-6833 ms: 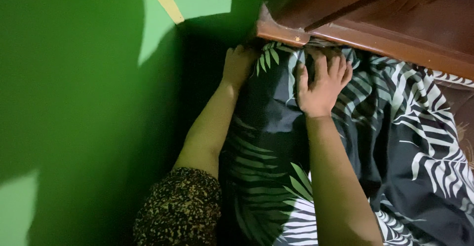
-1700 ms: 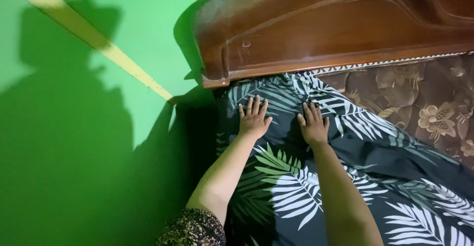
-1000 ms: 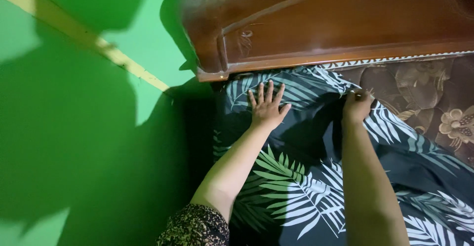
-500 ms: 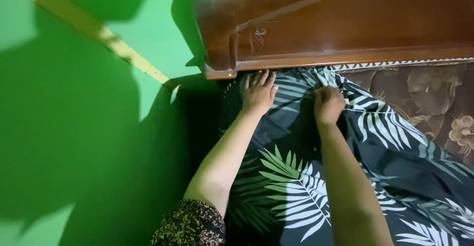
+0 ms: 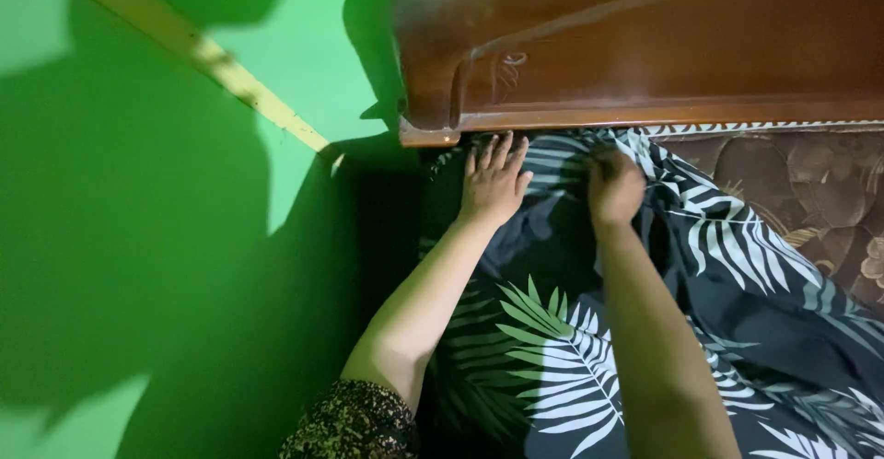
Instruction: The person spreads a patterned sheet over a mattress and then tucks the edges of the sheet under the corner of the mattress and headboard by hand.
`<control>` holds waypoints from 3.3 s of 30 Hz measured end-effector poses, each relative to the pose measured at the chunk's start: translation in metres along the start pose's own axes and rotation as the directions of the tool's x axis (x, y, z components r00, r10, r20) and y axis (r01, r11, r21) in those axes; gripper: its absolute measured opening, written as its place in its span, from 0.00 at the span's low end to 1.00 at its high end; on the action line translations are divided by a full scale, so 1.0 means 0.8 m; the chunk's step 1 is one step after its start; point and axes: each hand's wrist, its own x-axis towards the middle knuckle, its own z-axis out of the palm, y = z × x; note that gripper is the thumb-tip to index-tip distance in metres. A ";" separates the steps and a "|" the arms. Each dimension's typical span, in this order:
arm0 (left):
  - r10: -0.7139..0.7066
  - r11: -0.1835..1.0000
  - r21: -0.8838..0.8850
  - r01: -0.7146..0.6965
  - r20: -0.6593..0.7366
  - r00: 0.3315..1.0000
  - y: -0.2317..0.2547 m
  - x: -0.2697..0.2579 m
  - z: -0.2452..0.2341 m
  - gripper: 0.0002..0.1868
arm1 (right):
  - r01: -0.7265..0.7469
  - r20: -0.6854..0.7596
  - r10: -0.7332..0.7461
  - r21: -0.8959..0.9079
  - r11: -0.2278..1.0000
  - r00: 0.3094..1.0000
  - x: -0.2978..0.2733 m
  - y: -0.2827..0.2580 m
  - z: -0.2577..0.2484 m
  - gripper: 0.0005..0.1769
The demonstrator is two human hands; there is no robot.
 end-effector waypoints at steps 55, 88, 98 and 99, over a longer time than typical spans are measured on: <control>-0.419 0.858 -0.252 0.448 0.163 0.893 -0.228 -0.129 0.154 0.37 | 0.693 0.701 -0.374 -0.236 0.681 0.607 -0.059 -0.260 0.145 0.28; 0.004 0.861 0.449 -0.238 0.461 0.887 -0.277 -0.026 0.212 0.20 | 0.704 0.657 -0.546 0.033 0.709 0.520 -0.029 -0.223 0.188 0.22; 0.092 0.949 0.293 -0.121 0.110 0.990 -0.312 -0.081 0.182 0.27 | 0.551 0.491 -0.578 0.216 0.806 0.652 -0.036 -0.226 0.176 0.16; 0.128 0.925 0.338 -0.174 0.153 0.980 -0.303 -0.077 0.172 0.24 | 0.561 0.455 -0.569 0.170 0.810 0.684 -0.037 -0.225 0.175 0.17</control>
